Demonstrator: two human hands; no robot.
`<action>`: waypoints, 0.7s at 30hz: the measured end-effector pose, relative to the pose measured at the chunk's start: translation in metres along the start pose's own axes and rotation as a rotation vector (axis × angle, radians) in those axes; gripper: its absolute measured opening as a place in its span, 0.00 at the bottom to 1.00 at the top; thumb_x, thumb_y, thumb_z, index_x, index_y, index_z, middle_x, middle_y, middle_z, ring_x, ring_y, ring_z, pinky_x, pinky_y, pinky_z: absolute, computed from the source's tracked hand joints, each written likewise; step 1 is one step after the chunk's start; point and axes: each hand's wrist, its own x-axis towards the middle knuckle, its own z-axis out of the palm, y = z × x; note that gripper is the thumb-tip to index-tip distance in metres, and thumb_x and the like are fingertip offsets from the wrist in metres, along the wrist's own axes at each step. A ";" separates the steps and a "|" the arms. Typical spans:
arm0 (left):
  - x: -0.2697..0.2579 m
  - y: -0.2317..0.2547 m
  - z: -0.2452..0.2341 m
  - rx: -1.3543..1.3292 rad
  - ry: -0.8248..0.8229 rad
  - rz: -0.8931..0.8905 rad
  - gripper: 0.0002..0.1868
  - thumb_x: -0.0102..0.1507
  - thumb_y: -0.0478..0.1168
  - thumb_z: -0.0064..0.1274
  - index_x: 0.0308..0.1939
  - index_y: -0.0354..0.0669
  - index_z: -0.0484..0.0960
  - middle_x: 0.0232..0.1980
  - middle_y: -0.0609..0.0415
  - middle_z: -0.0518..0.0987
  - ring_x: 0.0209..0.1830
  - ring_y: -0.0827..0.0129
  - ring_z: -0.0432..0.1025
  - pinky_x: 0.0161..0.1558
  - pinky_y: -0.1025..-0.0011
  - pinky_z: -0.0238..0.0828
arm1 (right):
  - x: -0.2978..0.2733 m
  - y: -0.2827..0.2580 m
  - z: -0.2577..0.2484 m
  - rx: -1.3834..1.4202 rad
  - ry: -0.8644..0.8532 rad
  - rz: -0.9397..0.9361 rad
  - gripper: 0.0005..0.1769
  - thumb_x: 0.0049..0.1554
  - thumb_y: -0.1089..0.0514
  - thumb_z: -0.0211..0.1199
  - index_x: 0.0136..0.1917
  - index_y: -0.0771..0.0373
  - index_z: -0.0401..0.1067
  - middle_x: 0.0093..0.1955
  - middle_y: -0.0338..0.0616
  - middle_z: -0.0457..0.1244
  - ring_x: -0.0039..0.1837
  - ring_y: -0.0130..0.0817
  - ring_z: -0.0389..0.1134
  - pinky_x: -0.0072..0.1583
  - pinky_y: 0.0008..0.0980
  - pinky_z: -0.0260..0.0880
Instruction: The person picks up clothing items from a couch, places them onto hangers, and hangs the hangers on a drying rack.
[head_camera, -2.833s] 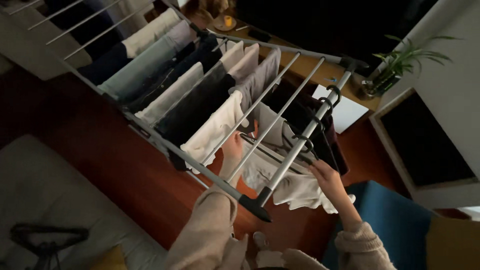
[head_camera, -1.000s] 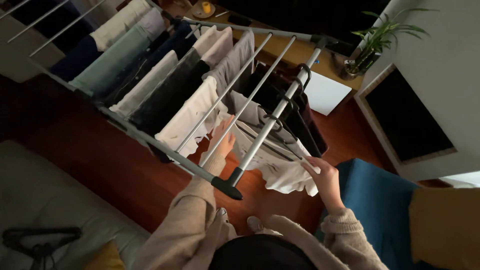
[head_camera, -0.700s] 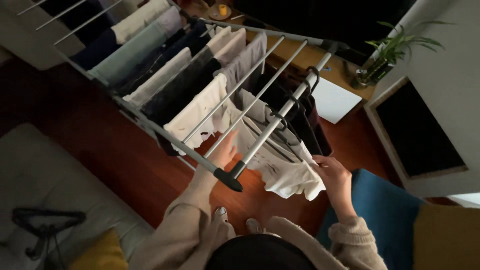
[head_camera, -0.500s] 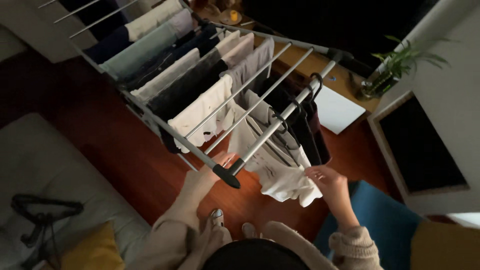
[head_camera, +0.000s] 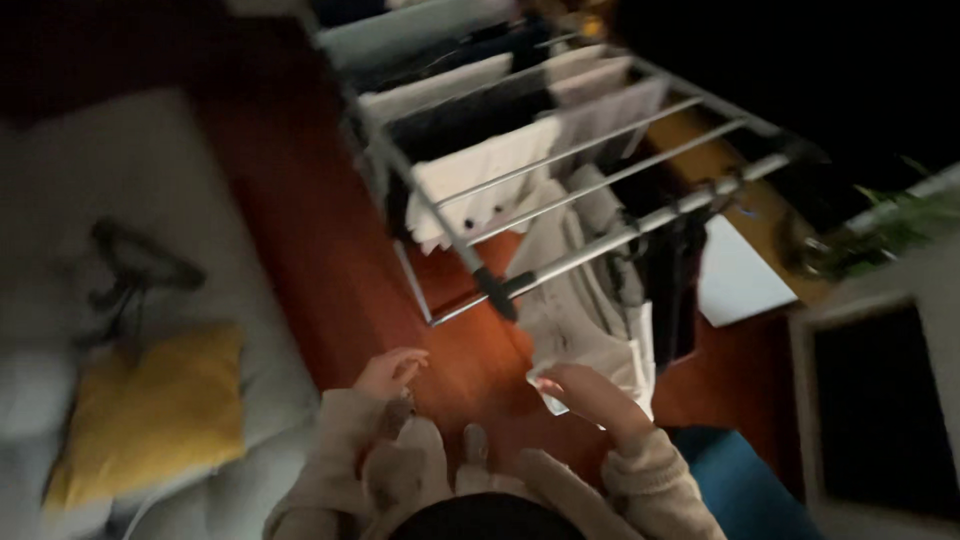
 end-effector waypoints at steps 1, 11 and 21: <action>-0.021 0.006 -0.007 0.005 0.058 0.031 0.16 0.69 0.38 0.49 0.61 0.48 0.81 0.51 0.54 0.86 0.49 0.57 0.82 0.53 0.58 0.82 | 0.007 -0.020 -0.003 -0.035 -0.014 0.018 0.19 0.65 0.49 0.55 0.60 0.63 0.74 0.52 0.65 0.69 0.58 0.69 0.69 0.61 0.61 0.68; -0.171 0.012 -0.068 0.005 0.622 -0.149 0.13 0.68 0.36 0.52 0.55 0.51 0.85 0.45 0.55 0.89 0.40 0.62 0.84 0.51 0.61 0.80 | 0.089 -0.111 0.053 -0.328 0.038 -0.275 0.16 0.64 0.48 0.56 0.59 0.55 0.76 0.48 0.54 0.72 0.53 0.57 0.74 0.56 0.53 0.73; -0.386 0.003 -0.079 -0.037 0.714 -0.385 0.15 0.70 0.41 0.45 0.56 0.49 0.83 0.48 0.59 0.88 0.43 0.73 0.83 0.50 0.70 0.80 | 0.168 -0.225 0.160 -0.364 -0.230 -0.632 0.21 0.62 0.42 0.57 0.62 0.52 0.77 0.64 0.35 0.70 0.64 0.34 0.71 0.64 0.36 0.68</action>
